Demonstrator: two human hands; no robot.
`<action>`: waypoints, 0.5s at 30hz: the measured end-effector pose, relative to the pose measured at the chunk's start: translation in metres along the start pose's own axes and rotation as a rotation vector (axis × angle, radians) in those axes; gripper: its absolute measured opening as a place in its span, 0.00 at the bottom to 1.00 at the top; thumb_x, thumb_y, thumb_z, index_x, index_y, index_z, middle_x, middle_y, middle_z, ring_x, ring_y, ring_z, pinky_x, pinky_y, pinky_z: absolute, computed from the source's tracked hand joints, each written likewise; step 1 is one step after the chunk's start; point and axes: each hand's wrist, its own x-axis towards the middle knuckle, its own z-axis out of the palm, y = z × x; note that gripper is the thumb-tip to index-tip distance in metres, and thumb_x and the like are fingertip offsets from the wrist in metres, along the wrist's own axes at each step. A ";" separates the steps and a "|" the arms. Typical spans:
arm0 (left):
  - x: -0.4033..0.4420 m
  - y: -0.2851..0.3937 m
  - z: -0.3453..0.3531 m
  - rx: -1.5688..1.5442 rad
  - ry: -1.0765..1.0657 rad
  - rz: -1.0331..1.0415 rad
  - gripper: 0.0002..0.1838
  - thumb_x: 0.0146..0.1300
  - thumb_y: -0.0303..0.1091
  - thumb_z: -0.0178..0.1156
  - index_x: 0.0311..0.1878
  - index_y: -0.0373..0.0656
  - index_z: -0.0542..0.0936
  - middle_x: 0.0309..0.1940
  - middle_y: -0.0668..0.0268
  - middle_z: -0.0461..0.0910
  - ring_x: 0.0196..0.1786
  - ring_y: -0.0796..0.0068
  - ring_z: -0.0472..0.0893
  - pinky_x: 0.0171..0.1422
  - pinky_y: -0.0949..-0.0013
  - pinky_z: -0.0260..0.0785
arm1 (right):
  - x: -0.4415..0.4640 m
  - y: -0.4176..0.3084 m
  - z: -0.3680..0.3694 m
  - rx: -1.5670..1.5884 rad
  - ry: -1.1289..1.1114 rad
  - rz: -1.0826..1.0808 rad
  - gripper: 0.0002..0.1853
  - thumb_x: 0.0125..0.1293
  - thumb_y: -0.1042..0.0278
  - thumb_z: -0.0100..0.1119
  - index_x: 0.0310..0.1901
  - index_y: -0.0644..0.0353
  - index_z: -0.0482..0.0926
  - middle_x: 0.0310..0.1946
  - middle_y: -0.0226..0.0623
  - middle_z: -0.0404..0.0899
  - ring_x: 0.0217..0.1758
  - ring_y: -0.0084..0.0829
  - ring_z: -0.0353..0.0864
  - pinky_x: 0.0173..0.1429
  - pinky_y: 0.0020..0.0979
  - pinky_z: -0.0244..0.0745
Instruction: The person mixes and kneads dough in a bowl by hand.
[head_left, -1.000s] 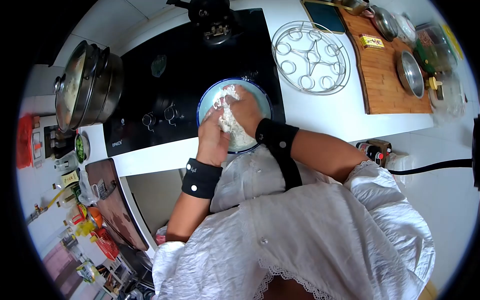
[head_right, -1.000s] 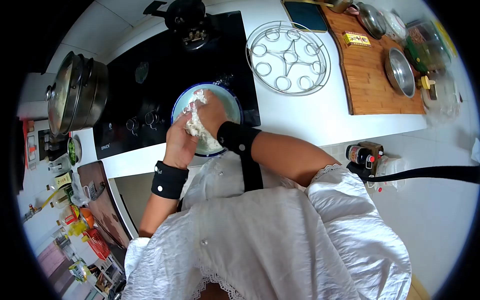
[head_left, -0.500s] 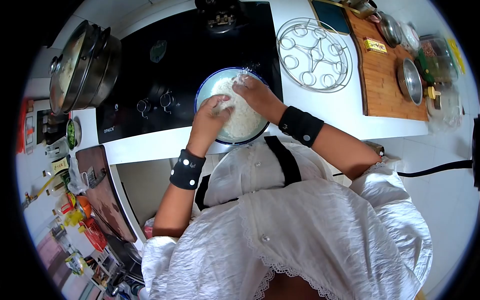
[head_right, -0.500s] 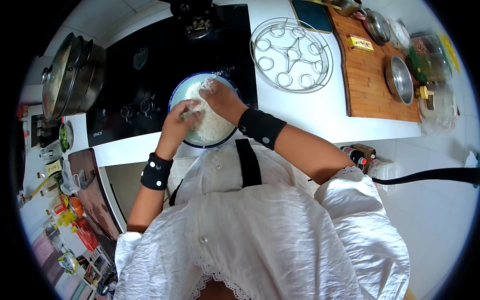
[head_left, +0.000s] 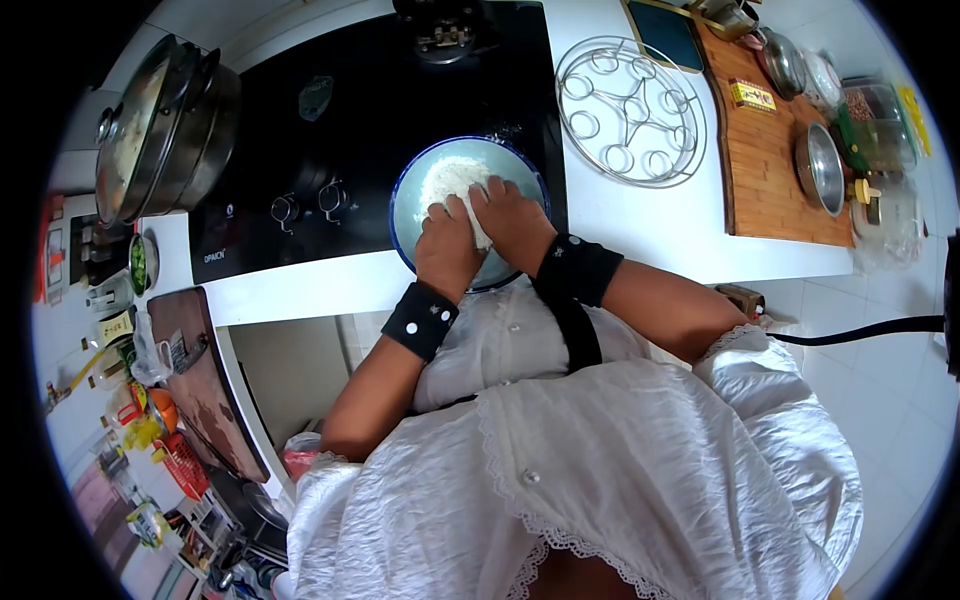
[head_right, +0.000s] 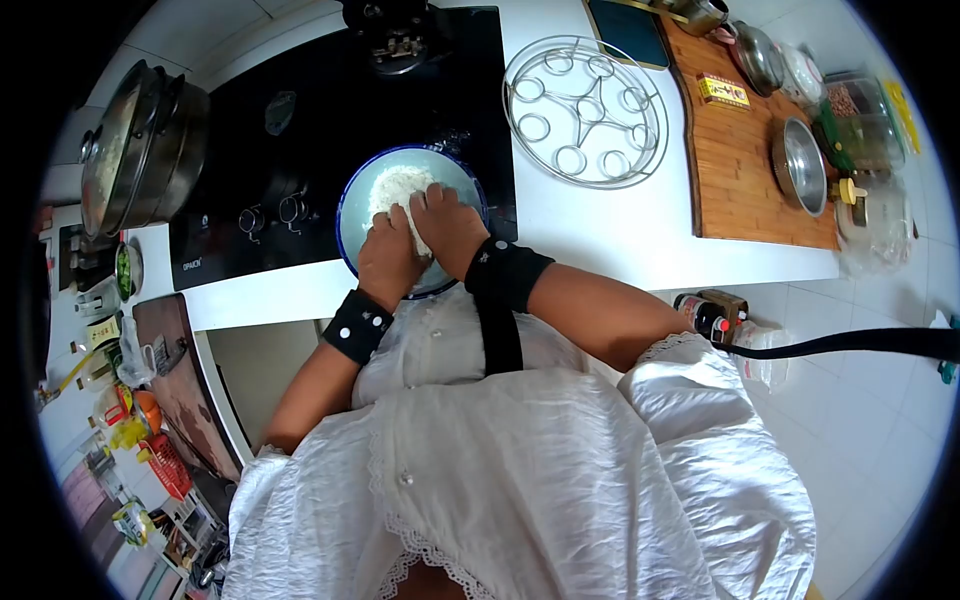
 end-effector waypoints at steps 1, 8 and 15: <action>0.004 -0.001 0.002 -0.017 -0.004 -0.016 0.33 0.41 0.37 0.67 0.49 0.32 0.64 0.42 0.47 0.71 0.40 0.52 0.76 0.42 0.60 0.70 | 0.002 0.000 0.000 0.004 0.009 0.018 0.22 0.47 0.74 0.57 0.47 0.65 0.67 0.39 0.47 0.69 0.40 0.40 0.75 0.41 0.32 0.74; 0.011 -0.020 -0.010 -0.432 0.009 -0.119 0.26 0.45 0.32 0.61 0.48 0.31 0.68 0.39 0.46 0.76 0.44 0.51 0.75 0.47 0.60 0.68 | 0.005 0.012 0.002 0.538 0.052 0.138 0.20 0.49 0.74 0.53 0.46 0.70 0.66 0.37 0.55 0.73 0.42 0.49 0.73 0.46 0.36 0.69; 0.005 -0.036 -0.011 -0.914 0.043 -0.129 0.25 0.46 0.22 0.53 0.52 0.31 0.67 0.42 0.49 0.76 0.46 0.57 0.76 0.49 0.68 0.67 | 0.005 0.018 -0.020 0.942 -0.131 0.365 0.15 0.54 0.73 0.47 0.42 0.71 0.69 0.37 0.56 0.74 0.41 0.49 0.74 0.46 0.35 0.69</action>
